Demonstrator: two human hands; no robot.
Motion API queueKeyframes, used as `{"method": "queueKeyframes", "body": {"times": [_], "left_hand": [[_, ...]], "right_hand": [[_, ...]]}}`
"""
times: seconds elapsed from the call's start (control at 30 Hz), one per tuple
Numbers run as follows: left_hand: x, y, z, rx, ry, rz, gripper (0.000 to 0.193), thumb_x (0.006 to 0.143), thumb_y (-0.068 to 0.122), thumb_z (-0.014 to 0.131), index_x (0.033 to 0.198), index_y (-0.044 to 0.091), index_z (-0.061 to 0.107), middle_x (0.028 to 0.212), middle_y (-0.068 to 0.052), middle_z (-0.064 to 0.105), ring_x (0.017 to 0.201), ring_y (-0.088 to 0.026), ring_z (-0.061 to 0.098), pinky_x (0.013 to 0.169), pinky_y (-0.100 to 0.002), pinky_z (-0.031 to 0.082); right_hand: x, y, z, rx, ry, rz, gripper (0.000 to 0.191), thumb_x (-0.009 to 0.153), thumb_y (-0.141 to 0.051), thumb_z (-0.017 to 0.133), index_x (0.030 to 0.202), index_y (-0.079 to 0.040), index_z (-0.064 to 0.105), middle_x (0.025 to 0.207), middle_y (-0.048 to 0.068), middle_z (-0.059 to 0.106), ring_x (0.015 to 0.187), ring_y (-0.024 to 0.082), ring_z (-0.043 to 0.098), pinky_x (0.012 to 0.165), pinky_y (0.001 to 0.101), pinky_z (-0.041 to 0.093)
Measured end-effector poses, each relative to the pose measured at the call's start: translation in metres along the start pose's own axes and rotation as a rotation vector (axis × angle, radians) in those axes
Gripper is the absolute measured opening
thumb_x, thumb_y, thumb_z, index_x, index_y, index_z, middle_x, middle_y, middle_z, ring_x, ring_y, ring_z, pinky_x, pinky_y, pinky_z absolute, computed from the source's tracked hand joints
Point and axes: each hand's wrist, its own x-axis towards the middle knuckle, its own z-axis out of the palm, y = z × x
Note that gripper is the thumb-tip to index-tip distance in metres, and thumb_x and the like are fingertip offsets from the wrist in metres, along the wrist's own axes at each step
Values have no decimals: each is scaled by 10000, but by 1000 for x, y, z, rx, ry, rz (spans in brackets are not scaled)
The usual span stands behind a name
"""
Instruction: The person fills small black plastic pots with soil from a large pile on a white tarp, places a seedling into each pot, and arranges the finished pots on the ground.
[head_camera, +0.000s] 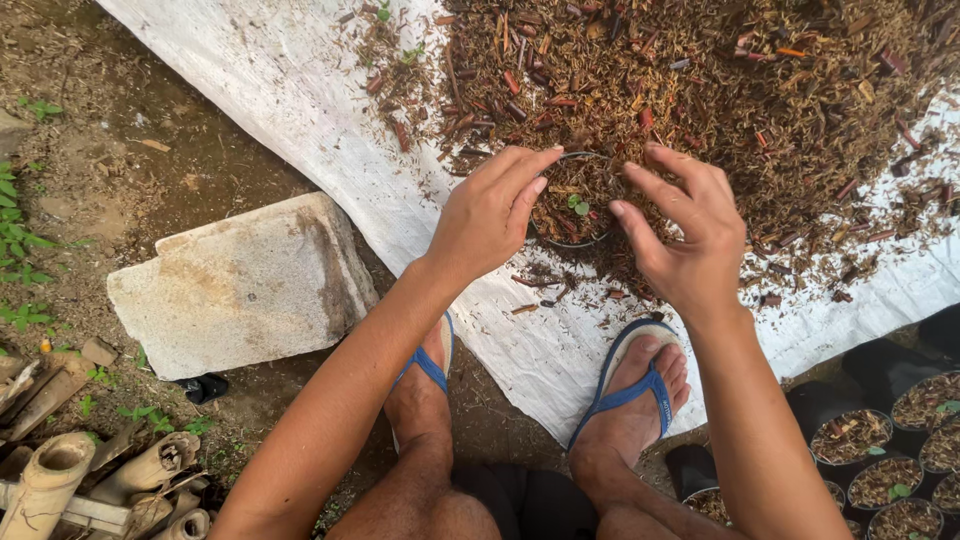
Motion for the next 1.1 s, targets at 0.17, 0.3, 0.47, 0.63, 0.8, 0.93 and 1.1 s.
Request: {"method": "queueKeyframes", "body": {"times": [0.17,0.3,0.47,0.63,0.8,0.93,1.1], "left_hand": [[2,-1,4,-12,28,8,328,1071,88,595,1396,124,616,1186,-88,684,1064,-274,697,912,-370,577],[0,0,2,19,-25,11,404,1036,45,587,1435,104,608,1158,-93,674,1020,-288,682,876,-391,563],[1,1,2,107,-14,55,438,980,15,624,1378,196,652,1198,-71,668,1046,-276,685,897,-379,571],[0,1,0,95,-37,5,454,975,17,599,1389,195,650,1219,-72,673,1021,-257,699,850,-362,587],[-23,12,4,-66,47,-129,510,1085,97,578,1558,82,389,1228,-138,639,1028,-260,702,849,-351,594],[-38,26,23,-362,-69,-446,717,1001,140,604,1597,18,224,965,-134,673,820,-202,723,683,-335,601],[-38,25,42,-460,-17,-573,723,960,94,558,1599,35,226,838,-133,665,722,-229,719,610,-344,575]], "right_hand": [[1,10,12,-107,-17,-65,259,921,-44,846,1169,-90,788,1358,132,686,1244,311,645,1056,428,526],[4,14,10,9,-2,57,266,939,-89,828,1202,-94,786,1341,141,654,1243,309,651,1058,405,524],[16,14,16,-73,-74,-106,232,940,-71,809,1169,-111,805,1397,150,655,1242,336,631,1074,421,483],[5,14,12,-72,-39,-81,226,978,-63,787,1203,-75,791,1393,146,676,1227,315,653,1046,412,487],[-23,12,2,-118,-37,-110,291,998,-33,772,1287,-55,748,1406,171,659,1224,315,650,1033,417,508],[-27,8,-7,-112,-131,-181,320,890,51,728,1194,-49,720,1253,137,670,1144,313,646,956,407,530],[-24,3,-9,-162,-191,-268,403,816,49,748,1203,-50,695,1199,106,667,1071,299,650,896,422,527]]}}
